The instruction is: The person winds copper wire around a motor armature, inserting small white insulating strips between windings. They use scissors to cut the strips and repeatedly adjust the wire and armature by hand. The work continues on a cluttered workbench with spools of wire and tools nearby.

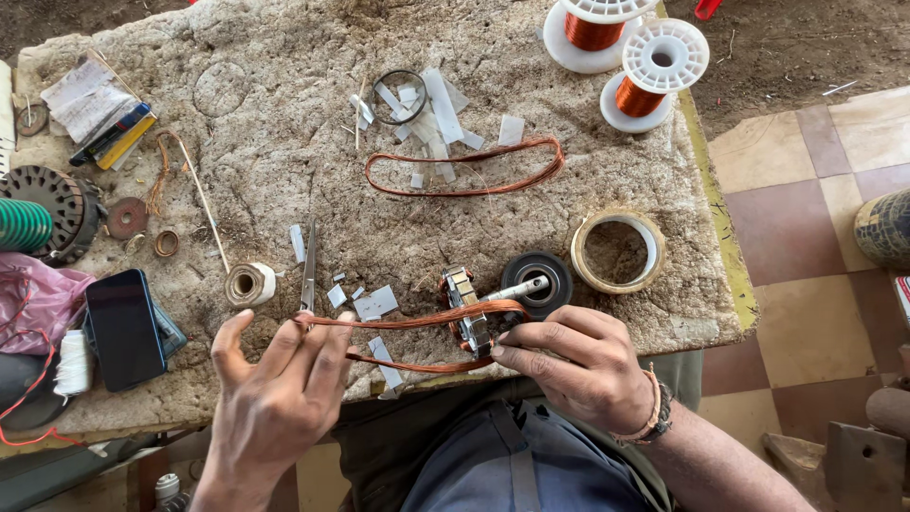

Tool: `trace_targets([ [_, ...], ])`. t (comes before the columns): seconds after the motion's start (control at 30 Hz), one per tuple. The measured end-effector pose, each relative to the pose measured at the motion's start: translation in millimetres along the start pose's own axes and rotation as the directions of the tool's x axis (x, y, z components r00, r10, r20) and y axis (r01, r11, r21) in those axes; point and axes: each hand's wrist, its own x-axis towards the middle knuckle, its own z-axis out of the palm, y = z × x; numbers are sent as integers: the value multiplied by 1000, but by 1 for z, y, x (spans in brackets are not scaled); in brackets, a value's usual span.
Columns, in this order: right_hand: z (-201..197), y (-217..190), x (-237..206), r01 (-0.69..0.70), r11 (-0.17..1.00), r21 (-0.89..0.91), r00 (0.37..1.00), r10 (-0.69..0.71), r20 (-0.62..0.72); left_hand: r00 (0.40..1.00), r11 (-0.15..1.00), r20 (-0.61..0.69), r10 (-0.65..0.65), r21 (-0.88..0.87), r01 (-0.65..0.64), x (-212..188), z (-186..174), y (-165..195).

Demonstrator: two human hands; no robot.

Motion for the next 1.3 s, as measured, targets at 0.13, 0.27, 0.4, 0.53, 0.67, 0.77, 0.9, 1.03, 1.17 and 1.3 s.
trace_targets([
  [0.13,4,0,0,-11,999,30,1000,11,-3,999,1000,39,-5,7,5,9,10,10],
  [0.27,6,-2,0,-24,998,50,1000,25,-15,998,998,59,-31,-44,34,19,11,28],
  [0.4,6,-2,-2,-39,998,54,999,40,-31,995,960,78,-59,-269,78,31,7,50],
  [0.53,6,-3,-3,-49,997,61,998,51,-36,995,939,75,-65,-334,87,47,7,63],
  [0.67,7,-4,-3,-67,996,66,997,69,-44,997,912,29,-75,-402,81,65,14,67],
  [0.77,7,-4,-2,-72,995,69,995,76,-57,999,884,-13,-45,-466,33,77,17,66],
  [0.9,8,-5,1,-74,995,71,994,79,-80,999,835,30,-38,-549,49,89,13,62],
  [1.03,5,-7,2,-77,995,64,993,82,-90,998,835,-47,-36,-551,5,96,6,61],
  [1.17,-3,-9,3,-87,993,77,990,95,-103,998,798,-28,-58,-603,30,97,2,61],
  [1.3,-4,-8,5,-104,991,88,990,112,-89,998,791,62,-29,-608,61,98,2,59],
])
